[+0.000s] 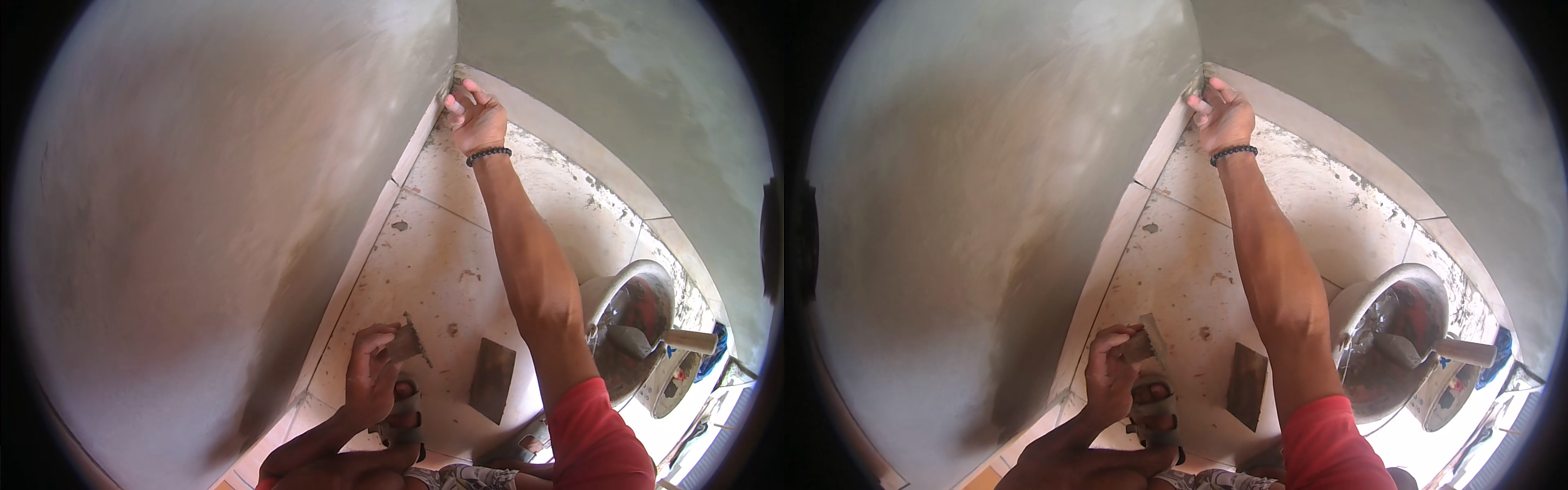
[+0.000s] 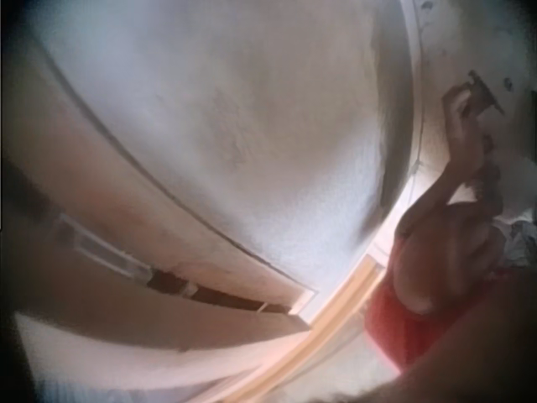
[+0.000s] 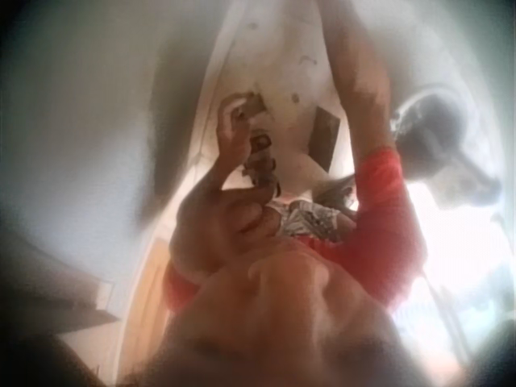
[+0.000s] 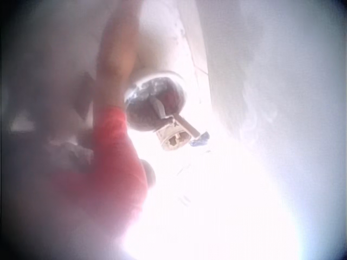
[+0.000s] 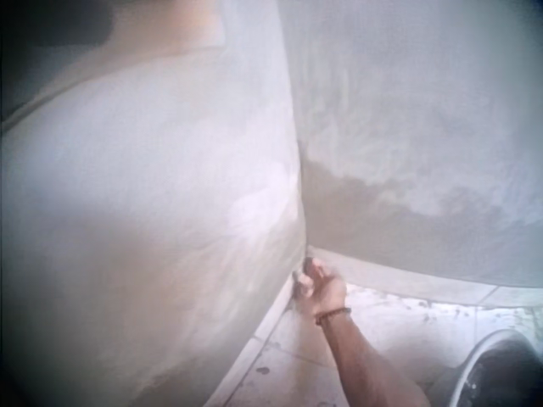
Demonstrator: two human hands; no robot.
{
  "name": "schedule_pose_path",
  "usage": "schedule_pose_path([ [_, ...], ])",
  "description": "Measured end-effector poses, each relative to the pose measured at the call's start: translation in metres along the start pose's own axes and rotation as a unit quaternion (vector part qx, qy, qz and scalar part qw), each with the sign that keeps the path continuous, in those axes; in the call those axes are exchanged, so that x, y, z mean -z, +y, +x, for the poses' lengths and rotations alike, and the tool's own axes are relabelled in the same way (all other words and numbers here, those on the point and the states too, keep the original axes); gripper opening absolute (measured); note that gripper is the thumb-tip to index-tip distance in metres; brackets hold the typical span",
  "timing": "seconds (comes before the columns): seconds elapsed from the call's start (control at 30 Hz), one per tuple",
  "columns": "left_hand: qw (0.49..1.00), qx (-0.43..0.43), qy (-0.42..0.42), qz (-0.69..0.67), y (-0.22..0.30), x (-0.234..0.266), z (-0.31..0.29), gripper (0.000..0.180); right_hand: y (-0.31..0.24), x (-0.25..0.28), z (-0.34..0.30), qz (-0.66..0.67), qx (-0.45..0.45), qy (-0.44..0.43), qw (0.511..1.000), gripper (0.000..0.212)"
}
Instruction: The person scoops grout from a bucket using a trowel and applies it to the corner where the wall meets the floor. They repeatedly smooth the grout line with a trowel and their fingers, cleaning excess material from the tools.
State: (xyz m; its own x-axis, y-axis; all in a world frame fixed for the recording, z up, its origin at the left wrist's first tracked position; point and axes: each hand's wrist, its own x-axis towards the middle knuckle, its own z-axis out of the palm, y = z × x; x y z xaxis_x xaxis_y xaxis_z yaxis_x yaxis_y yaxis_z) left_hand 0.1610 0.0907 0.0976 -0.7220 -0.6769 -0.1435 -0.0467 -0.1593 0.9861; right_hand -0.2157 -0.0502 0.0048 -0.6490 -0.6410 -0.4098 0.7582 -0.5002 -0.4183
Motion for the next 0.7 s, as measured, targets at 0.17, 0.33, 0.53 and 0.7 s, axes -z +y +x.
schedule_pose_path([
  [0.17, 1.0, 0.015, -0.001, -0.001, 0.002, -0.001, 0.001, 0.042, -0.011, -0.003, 0.002, -0.064, 0.01, -0.073, 0.995, 0.039],
  [0.33, 1.0, 0.018, 0.002, 0.001, -0.001, -0.001, -0.002, 0.042, -0.011, -0.011, -0.003, -0.122, 0.033, -0.114, 0.985, 0.049],
  [0.53, 1.0, 0.029, -0.003, 0.004, 0.0, 0.0, -0.001, 0.04, -0.017, -0.026, -0.014, -0.239, 0.063, -0.113, 0.962, 0.05],
  [0.7, 1.0, 0.03, -0.004, 0.001, 0.0, -0.002, -0.001, 0.039, -0.019, -0.036, -0.024, -0.353, 0.074, -0.123, 0.924, 0.05],
])
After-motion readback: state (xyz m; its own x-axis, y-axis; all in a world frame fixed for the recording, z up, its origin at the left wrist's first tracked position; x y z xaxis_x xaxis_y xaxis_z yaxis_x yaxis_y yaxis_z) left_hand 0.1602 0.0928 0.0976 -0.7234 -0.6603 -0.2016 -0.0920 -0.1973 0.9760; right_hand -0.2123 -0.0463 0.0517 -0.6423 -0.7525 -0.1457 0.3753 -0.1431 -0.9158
